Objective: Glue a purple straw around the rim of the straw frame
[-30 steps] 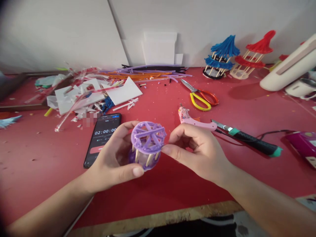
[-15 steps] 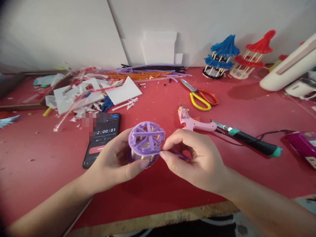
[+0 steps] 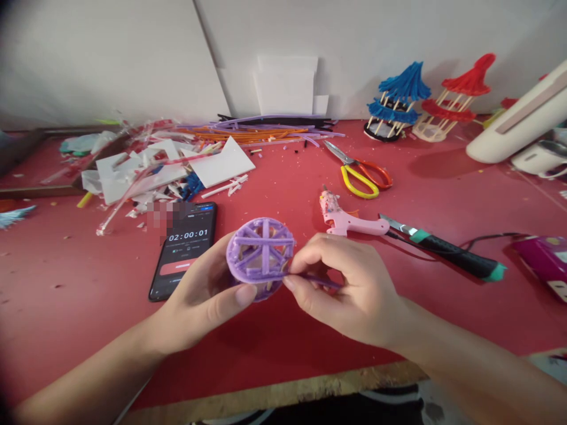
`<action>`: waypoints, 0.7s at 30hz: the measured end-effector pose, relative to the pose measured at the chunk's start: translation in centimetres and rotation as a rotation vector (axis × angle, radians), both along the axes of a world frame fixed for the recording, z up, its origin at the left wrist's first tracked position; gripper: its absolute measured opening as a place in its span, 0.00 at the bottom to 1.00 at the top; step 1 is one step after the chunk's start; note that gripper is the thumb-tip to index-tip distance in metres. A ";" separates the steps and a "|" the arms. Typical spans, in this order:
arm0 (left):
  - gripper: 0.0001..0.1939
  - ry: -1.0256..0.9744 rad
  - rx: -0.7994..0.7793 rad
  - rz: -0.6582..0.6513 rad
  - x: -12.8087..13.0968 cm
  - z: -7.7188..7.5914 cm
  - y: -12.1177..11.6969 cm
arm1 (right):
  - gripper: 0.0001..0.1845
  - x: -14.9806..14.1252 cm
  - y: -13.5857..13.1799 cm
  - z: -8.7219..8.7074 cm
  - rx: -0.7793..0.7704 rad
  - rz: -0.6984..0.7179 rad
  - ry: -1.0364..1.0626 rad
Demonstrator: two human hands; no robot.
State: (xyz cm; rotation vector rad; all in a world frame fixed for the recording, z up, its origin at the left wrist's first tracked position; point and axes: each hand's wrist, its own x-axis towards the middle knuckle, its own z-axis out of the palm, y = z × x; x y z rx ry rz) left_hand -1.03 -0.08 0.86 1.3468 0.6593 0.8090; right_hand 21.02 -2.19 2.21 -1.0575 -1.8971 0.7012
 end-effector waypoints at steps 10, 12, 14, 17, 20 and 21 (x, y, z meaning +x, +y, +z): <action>0.25 0.009 0.093 0.033 0.1 -0.2 0.1 | 0.06 -0.1 0.2 0.3 0.109 -0.001 -0.066; 0.25 0.013 0.098 0.039 0.1 -0.2 0.0 | 0.06 0.0 0.1 0.3 0.116 0.001 -0.076; 0.25 0.015 0.105 0.046 0.1 -0.2 0.0 | 0.06 0.0 0.1 0.3 0.125 0.004 -0.078; 0.24 0.023 0.118 0.052 0.1 -0.2 0.0 | 0.06 0.1 0.0 0.3 0.130 0.001 -0.085; 0.23 0.041 0.130 0.063 0.0 -0.3 0.1 | 0.06 0.2 0.0 0.4 0.136 -0.010 -0.099; 0.23 0.044 0.137 0.068 0.0 -0.3 0.1 | 0.06 0.3 0.1 0.4 0.137 -0.012 -0.103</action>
